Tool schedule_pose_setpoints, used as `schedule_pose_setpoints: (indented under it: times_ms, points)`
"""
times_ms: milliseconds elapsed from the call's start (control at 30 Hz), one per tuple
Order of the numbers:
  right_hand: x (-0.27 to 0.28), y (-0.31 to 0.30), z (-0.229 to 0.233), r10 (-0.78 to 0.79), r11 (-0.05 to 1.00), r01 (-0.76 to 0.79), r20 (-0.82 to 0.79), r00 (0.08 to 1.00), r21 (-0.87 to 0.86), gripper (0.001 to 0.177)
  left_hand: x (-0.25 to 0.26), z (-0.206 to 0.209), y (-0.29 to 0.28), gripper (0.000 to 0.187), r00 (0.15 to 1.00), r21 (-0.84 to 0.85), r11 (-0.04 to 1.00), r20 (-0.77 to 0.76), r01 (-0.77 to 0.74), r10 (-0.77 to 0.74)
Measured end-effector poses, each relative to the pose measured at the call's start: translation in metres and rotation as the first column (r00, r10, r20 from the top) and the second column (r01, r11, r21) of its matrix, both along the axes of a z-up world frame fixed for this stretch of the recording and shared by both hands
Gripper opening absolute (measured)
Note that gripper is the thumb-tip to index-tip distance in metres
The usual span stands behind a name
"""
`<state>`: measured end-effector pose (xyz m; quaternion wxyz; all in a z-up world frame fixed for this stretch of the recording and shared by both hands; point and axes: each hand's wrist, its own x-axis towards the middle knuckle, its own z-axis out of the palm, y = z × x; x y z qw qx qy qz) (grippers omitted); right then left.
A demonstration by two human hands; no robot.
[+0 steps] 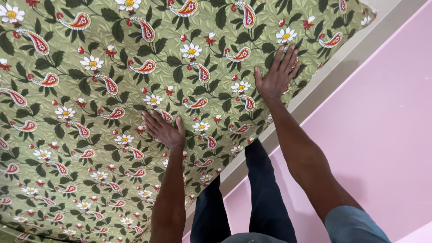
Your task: The person spreads a patterned bedsheet over a mattress and smooths it out by hand before positioning a pillow.
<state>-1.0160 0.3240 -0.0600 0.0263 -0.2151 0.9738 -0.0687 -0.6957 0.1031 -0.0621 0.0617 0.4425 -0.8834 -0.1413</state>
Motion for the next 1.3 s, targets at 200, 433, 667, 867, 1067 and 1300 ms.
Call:
schedule_pose_setpoints:
  times_ms: [200,433,667,867,1067,1300]
  points:
    - [-0.004,-0.005,0.005,0.009,1.000,-0.009,0.014,1.000,-0.022,0.093,-0.109,-0.022,0.036,0.098,0.931,-0.034,0.931,0.011,-0.364,0.365]
    - [-0.009,0.000,0.005,0.042,0.998,-0.041,0.021,0.999,-0.048,0.090,-0.228,-0.020,0.069,0.103,0.976,0.014,0.977,0.031,-0.215,0.214]
    - [-0.026,-0.009,0.008,0.079,0.995,-0.073,0.097,0.992,-0.061,0.088,-0.241,-0.003,0.061,0.103,0.973,0.090,0.972,0.100,-0.218,0.208]
    - [-0.087,-0.094,0.000,0.418,0.900,-0.386,0.150,0.896,-0.204,0.086,-0.237,-0.006,0.060,0.104,0.964,0.096,0.966,0.136,-0.241,0.227]
    - [-0.240,-0.143,-0.013,0.349,0.903,-0.380,0.174,0.921,0.201,0.091,-0.232,-0.005,0.064,0.102,0.971,0.078,0.970,0.074,-0.232,0.226]
    - [-0.241,-0.096,-0.017,0.138,0.986,-0.153,0.184,0.973,0.070,0.095,-0.230,-0.008,0.058,0.104,0.969,0.127,0.962,0.089,-0.240,0.230]
